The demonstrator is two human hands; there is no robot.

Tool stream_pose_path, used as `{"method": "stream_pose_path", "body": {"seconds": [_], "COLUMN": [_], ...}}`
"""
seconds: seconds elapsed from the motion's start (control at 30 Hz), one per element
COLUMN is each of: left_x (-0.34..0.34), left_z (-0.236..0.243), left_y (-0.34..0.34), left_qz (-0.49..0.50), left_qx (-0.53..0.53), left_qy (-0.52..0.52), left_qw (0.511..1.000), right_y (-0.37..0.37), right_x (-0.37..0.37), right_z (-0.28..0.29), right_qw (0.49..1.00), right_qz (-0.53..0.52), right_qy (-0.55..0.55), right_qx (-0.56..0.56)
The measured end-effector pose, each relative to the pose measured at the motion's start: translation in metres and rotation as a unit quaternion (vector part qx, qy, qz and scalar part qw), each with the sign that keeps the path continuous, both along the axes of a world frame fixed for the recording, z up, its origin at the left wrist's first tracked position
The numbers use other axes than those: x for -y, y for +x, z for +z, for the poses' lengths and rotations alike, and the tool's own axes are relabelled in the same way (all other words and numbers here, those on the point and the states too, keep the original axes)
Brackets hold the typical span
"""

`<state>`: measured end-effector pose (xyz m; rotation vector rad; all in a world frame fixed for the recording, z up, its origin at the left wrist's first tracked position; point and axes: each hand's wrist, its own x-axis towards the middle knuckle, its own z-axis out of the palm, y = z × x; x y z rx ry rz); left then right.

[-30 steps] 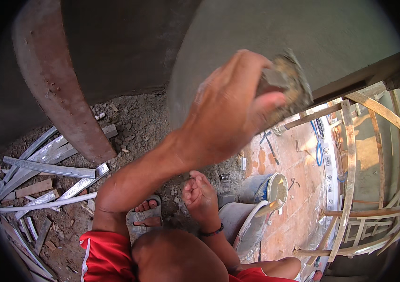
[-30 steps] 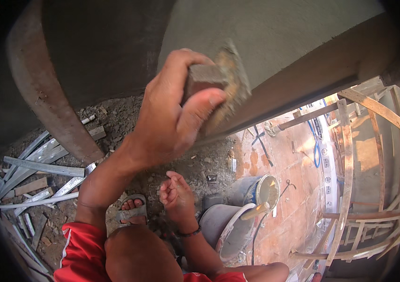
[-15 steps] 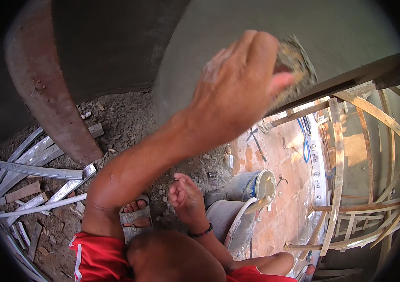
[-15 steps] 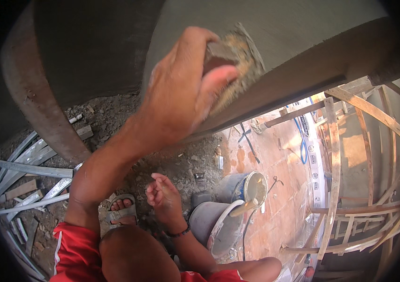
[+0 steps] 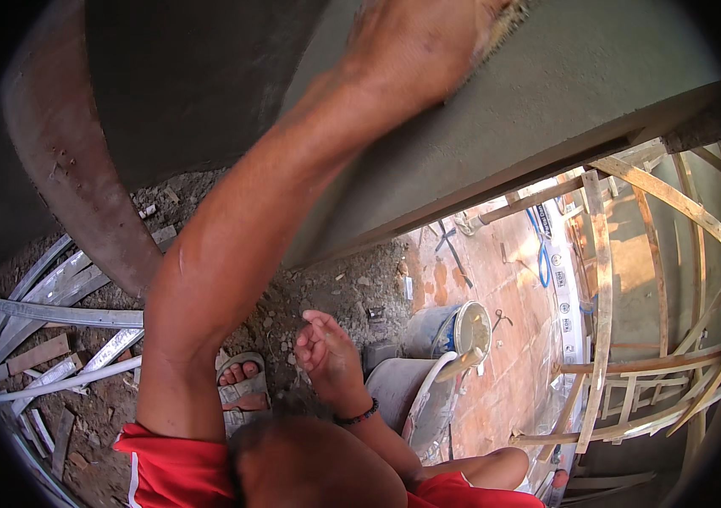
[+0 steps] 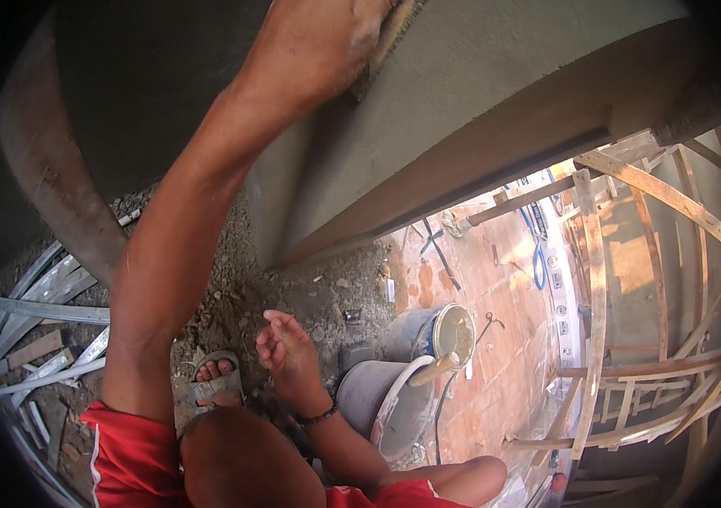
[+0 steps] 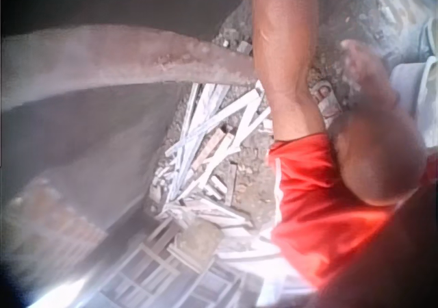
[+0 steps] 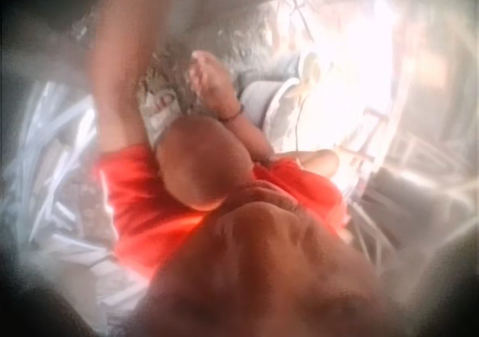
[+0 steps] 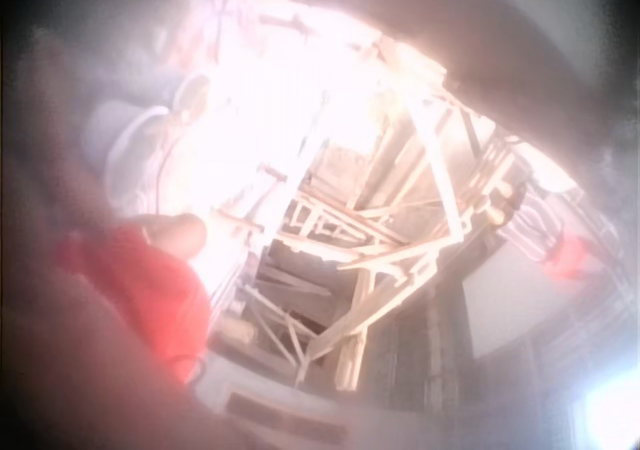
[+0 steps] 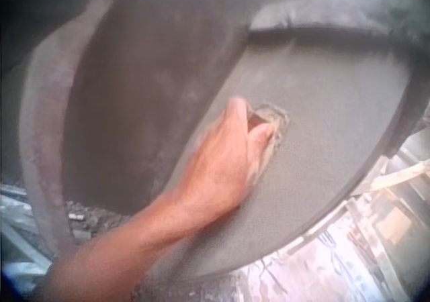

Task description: The person scoops wet plaster from a bucket using a trowel and applies it to a vertical wall surface. They repeatedly smooth and level the plaster with the trowel, working on different sections of the wall.

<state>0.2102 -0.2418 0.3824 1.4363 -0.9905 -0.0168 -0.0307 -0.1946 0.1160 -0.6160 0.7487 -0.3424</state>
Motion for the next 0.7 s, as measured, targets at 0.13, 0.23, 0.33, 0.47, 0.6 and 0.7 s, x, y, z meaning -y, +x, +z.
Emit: {"method": "stream_pose_path", "body": {"seconds": [0.13, 0.23, 0.33, 0.47, 0.6, 0.7], "left_x": [-0.009, -0.003, 0.011, 0.000, -0.014, -0.006], "left_z": [-0.008, -0.033, -0.073, -0.168, -0.272, -0.263], "left_y": [0.004, -0.021, -0.032, -0.031, -0.046, -0.058], "left_qz": [-0.010, -0.008, 0.068, 0.002, -0.033, -0.015], "left_qx": [0.056, 0.140, 0.158, 0.043, -0.005, 0.035], "left_qy": [-0.130, -0.189, -0.221, -0.081, -0.027, -0.061], "left_qw": [0.990, 0.972, 0.960, 0.996, 0.999, 0.997], "right_y": [0.000, -0.002, -0.004, 0.001, 0.008, 0.008], "right_x": [-0.001, -0.002, -0.003, -0.005, -0.006, -0.006], "right_z": [0.003, 0.004, 0.003, -0.001, -0.006, -0.010], "right_qw": [1.000, 1.000, 1.000, 1.000, 0.999, 0.999], "right_qz": [0.004, 0.000, -0.004, 0.013, 0.041, 0.044], "right_qy": [-0.016, -0.010, -0.009, 0.006, -0.007, -0.005], "right_qx": [0.009, -0.015, -0.012, -0.002, -0.015, -0.026]}}
